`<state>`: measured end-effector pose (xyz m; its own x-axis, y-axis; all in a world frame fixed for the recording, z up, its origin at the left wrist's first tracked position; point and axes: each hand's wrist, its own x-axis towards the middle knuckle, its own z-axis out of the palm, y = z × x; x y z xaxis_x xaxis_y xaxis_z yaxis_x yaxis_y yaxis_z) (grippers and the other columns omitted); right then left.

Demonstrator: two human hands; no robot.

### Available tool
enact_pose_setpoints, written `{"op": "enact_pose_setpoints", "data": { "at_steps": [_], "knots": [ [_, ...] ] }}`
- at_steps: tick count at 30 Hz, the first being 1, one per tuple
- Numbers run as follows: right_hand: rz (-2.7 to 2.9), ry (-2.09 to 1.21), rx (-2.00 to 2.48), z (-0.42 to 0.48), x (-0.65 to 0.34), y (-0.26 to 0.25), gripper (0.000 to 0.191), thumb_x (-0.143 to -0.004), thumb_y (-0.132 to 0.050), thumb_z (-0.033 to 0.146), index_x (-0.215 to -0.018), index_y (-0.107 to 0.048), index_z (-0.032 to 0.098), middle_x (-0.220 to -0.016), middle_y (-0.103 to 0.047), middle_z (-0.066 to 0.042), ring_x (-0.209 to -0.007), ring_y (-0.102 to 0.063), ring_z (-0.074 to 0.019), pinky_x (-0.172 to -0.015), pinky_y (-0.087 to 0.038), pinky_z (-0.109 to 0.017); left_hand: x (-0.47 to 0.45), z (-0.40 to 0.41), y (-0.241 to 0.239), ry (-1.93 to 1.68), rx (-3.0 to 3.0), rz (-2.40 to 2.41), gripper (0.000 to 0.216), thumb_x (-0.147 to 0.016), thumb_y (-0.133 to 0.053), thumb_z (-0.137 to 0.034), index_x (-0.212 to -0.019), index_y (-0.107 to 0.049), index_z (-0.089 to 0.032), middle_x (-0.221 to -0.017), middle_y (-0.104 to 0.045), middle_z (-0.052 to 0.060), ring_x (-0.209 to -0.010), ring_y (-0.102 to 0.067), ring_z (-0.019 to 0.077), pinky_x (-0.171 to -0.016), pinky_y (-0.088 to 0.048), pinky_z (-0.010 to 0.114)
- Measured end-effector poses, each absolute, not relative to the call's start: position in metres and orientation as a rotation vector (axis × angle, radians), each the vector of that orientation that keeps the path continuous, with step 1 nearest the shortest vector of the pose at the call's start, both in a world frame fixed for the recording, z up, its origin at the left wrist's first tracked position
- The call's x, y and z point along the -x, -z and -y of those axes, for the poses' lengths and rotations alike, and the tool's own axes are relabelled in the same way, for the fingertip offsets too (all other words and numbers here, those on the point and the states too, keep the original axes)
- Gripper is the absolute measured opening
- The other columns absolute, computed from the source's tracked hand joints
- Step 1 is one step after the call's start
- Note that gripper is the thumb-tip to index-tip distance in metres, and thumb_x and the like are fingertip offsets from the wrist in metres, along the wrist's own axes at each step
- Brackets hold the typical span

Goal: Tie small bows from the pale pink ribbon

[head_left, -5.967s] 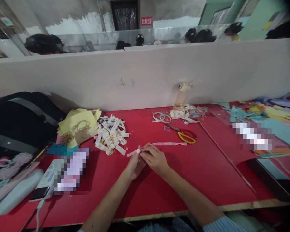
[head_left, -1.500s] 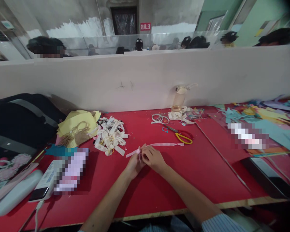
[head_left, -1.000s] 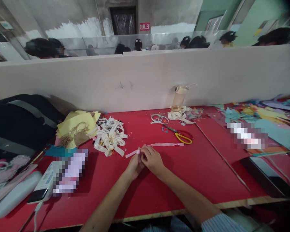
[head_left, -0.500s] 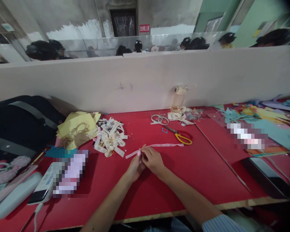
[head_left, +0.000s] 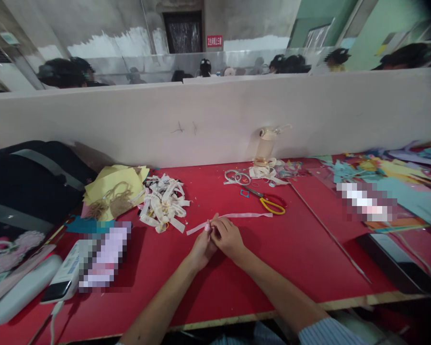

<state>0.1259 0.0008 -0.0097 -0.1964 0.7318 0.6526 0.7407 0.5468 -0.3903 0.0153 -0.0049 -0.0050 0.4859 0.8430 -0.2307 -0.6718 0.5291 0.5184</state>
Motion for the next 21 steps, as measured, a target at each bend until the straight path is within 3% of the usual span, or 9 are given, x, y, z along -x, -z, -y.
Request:
{"op": "enact_pose_setpoints", "data": {
  "at_steps": [11, 21],
  "knots": [
    [2.000, -0.152, 1.053, -0.004, -0.135, 0.009, 0.012, -0.083, -0.051, 0.014, -0.093, -0.056, 0.019, -0.092, -0.062, -0.007, -0.088, -0.057, -0.0208, -0.080, -0.049, -0.035, -0.011, 0.005, 0.006, -1.004, -0.406, -0.471, 0.044, -0.088, -0.048, -0.037, -0.130, -0.047, -0.026, -0.126, -0.055, 0.005, -0.116, -0.049, 0.0166, -0.100, -0.037, 0.031],
    [1.972, -0.085, 1.066, -0.006, -0.136, 0.019, 0.003, -0.082, -0.053, 0.016, -0.084, -0.055, 0.019, -0.087, -0.062, -0.007, -0.087, -0.058, -0.0207, -0.074, -0.050, -0.033, -0.012, 0.004, 0.004, -0.953, -0.449, -0.472, 0.041, -0.090, -0.044, -0.037, -0.129, -0.049, -0.024, -0.128, -0.054, 0.006, -0.120, -0.047, 0.0189, -0.101, -0.036, 0.033]
  ]
}}
